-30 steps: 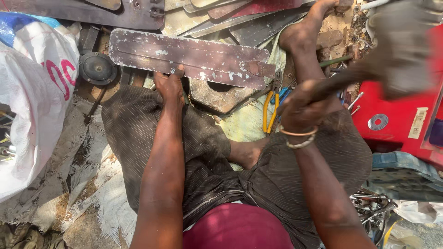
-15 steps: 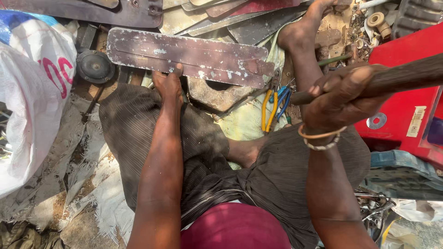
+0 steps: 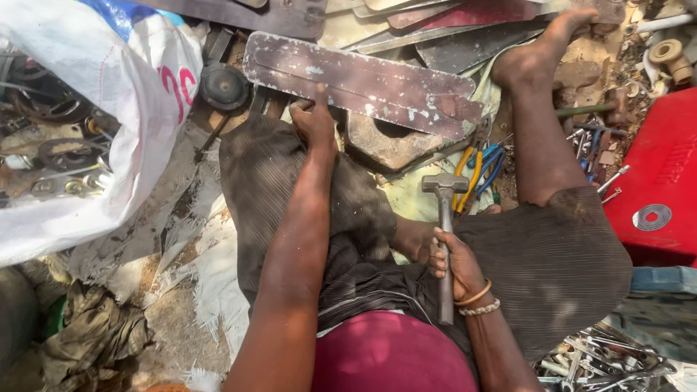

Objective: The person sits on the ground and uses a hammer and chisel to shape and separate metal pieces. They repeatedly strike the metal on an anvil, flip the pieces, and separate smaller fragments from larger sheets.

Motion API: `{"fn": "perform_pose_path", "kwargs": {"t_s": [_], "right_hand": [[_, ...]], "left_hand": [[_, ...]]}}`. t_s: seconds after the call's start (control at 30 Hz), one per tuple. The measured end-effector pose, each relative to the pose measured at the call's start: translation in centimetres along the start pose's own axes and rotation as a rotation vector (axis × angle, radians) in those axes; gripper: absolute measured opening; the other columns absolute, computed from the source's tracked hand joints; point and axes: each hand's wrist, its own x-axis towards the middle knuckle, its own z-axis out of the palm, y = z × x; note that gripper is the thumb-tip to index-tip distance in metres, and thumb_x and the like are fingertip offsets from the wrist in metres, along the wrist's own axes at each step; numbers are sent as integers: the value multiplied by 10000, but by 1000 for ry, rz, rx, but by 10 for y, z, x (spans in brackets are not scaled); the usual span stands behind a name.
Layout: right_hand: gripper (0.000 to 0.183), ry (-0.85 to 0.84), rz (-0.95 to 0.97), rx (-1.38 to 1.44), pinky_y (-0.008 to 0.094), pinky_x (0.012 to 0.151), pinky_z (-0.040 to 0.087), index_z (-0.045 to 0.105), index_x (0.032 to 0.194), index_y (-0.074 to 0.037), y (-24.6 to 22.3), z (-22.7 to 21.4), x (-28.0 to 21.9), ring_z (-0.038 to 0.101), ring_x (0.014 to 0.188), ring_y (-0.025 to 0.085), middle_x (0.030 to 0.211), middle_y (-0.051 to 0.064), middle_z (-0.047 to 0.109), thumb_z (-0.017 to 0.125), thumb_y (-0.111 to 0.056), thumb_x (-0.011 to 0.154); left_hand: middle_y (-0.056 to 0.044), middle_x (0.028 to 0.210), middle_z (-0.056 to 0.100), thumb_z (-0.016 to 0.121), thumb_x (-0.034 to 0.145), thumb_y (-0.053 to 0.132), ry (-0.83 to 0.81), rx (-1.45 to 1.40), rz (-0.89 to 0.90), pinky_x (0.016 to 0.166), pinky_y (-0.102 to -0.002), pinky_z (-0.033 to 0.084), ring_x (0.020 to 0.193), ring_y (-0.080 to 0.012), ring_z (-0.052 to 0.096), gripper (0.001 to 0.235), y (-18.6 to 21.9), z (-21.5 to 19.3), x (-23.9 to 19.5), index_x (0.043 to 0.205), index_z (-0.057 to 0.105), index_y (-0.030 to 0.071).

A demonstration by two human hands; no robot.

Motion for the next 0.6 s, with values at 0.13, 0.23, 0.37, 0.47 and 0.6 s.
{"fn": "perform_pose_path", "kwargs": {"t_s": [0.13,0.23,0.37,0.47,0.6], "right_hand": [[234,107,25,-170,240,446,498,605,1106,-67,24,-21,12,569,547,87,794,-9,621,714,-131,909],[481,267,-261,-485,325,603,557,549,1269,-61,34,-15,13,640,741,167,995,75,654,757,-102,838],[673,465,-859,-1281,481,1030,505,527,1396,-20,2,10,8,571,1222,345,1325,203,528,822,-124,800],[690,568,-905,-1314,508,1205,413,456,1499,-79,-52,26,27,469,1418,348,1465,188,462,812,-245,932],[937,617,-985,-1643,565,1138,357,356,1559,-106,-142,35,84,350,1442,457,1562,241,344,883,-269,801]], "left_hand": [[-142,960,621,650,996,297,365,57,-27,748,-398,553,830,-238,620,338,50,-33,10,1051,548,-20],[-104,853,717,693,950,253,200,571,480,717,-397,542,747,-220,672,250,94,-63,31,945,673,4],[-154,690,670,669,833,130,-441,1305,680,607,-439,566,633,-308,687,101,79,-69,41,746,716,108],[-168,669,668,659,784,88,-536,1400,1105,593,-475,554,633,-361,677,111,38,-68,36,680,698,95],[-147,724,690,642,846,98,-566,1385,1207,616,-470,552,695,-350,682,171,10,-62,39,681,687,95]]}}
